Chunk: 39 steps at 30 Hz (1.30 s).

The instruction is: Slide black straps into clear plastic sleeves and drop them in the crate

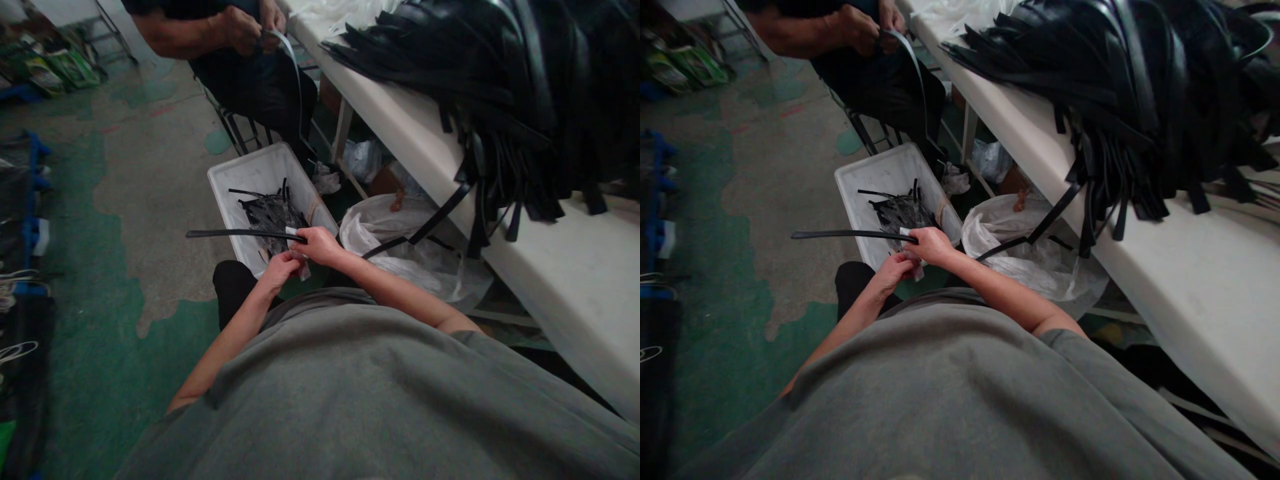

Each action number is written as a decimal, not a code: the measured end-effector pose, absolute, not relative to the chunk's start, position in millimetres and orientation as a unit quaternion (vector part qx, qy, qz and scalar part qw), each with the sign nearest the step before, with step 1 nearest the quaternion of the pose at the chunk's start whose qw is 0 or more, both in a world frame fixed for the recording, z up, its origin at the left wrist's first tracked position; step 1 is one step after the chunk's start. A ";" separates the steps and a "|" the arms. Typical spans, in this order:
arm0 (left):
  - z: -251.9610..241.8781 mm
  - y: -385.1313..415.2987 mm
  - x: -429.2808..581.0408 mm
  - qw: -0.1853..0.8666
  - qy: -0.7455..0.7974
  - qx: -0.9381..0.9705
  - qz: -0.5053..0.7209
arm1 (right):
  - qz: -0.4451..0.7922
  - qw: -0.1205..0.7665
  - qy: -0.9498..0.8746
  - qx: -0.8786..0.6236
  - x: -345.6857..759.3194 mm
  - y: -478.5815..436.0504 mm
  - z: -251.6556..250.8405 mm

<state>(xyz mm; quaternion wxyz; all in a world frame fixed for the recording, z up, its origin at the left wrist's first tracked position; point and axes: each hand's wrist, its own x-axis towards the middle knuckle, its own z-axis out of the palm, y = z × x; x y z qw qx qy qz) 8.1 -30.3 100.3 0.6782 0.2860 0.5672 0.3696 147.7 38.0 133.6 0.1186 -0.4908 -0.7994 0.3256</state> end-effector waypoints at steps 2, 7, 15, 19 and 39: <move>96.9 -30.8 9.8 0.685 0.560 0.295 0.361 | 0.330 0.122 -0.797 -0.490 148.7 38.0 132.4; 94.0 -31.0 8.6 0.713 0.556 0.264 0.337 | 0.344 0.123 -0.792 -0.490 150.2 37.4 131.3; 98.8 -39.1 -0.1 0.755 0.527 0.276 0.277 | 0.449 0.174 -0.726 -0.492 153.9 39.5 125.0; 101.8 -36.6 -12.2 0.724 0.534 0.195 0.391 | 0.575 0.229 -0.632 -0.466 169.8 38.8 128.5; 79.5 15.7 -27.1 0.585 0.532 0.316 0.524 | 0.706 0.104 -0.523 -0.465 221.6 -13.3 113.5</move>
